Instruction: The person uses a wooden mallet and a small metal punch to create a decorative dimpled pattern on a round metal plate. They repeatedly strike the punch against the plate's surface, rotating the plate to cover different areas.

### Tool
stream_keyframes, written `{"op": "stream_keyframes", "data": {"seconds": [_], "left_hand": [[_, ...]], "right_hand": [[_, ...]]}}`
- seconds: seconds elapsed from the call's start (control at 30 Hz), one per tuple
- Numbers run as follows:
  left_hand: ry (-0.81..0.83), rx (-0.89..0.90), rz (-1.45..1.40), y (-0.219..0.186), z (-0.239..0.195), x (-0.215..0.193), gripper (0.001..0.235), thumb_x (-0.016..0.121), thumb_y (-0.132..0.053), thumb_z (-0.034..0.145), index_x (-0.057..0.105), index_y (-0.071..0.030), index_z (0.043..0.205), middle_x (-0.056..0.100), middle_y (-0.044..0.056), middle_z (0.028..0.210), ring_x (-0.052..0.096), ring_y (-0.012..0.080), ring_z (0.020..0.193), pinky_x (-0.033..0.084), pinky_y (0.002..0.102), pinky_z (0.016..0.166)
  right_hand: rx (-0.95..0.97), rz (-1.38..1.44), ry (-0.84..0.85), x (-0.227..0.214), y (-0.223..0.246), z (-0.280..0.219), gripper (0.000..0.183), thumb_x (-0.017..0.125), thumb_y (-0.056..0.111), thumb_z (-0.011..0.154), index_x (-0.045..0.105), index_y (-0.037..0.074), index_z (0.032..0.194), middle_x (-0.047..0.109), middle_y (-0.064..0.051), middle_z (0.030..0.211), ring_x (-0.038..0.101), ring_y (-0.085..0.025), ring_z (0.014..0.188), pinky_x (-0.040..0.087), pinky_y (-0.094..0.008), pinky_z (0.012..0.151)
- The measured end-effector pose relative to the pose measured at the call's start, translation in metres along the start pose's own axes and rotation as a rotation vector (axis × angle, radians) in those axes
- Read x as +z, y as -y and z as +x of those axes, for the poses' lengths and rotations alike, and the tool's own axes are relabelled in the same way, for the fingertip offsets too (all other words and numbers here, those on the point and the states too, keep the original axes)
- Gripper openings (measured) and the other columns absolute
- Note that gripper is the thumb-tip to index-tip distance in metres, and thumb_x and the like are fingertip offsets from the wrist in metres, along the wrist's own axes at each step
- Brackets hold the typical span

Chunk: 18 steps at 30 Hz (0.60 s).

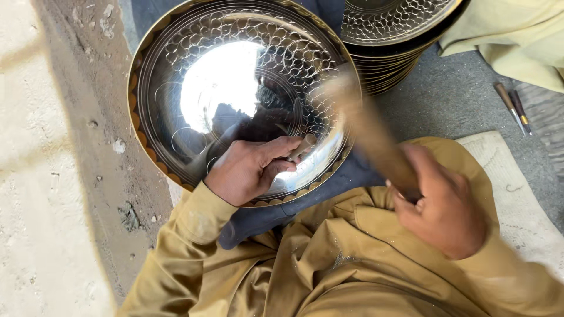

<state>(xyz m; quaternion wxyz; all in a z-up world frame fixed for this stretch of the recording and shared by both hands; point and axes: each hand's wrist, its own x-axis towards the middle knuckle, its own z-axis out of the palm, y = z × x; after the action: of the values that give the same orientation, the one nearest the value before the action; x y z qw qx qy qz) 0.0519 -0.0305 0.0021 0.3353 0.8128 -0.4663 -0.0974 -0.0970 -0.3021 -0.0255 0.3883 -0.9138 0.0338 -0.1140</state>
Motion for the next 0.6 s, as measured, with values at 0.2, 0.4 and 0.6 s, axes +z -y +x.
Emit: {"op": "stream_keyframes", "data": {"seconds": [0.2,0.4,0.6], "left_hand": [[-0.247,-0.139,-0.105,-0.011,-0.024,0.018,0.046,0.068,0.005,0.091,0.059,0.000,0.135,0.076,0.015,0.111,0.078,0.0257,0.102,0.062,0.034,0.086],[-0.293,-0.189,-0.193,-0.010,-0.032,0.025,0.050,0.066,0.013,0.091,0.057,-0.001,0.139,0.075,0.013,0.115,0.079,0.0216,0.105,0.062,0.030,0.092],[-0.433,-0.223,-0.243,-0.012,-0.034,0.038,0.043,0.065,0.013,0.093,0.057,0.002,0.134,0.074,0.015,0.120,0.076,0.0176,0.108,0.063,0.030,0.096]], "right_hand": [[-0.137,-0.097,0.153,-0.037,0.025,0.065,0.046,0.073,0.008,0.083,0.056,0.007,0.125,0.065,-0.013,0.066,0.067,-0.022,0.050,0.052,-0.039,0.051],[-0.311,-0.219,0.118,-0.046,0.036,0.081,0.052,0.076,0.007,0.079,0.055,0.005,0.127,0.069,-0.016,0.079,0.067,-0.026,0.057,0.054,-0.041,0.054],[-0.270,-0.428,0.458,-0.037,0.052,0.098,0.056,0.076,0.011,0.074,0.056,0.010,0.126,0.073,-0.013,0.081,0.073,-0.029,0.064,0.059,-0.041,0.060]]}}
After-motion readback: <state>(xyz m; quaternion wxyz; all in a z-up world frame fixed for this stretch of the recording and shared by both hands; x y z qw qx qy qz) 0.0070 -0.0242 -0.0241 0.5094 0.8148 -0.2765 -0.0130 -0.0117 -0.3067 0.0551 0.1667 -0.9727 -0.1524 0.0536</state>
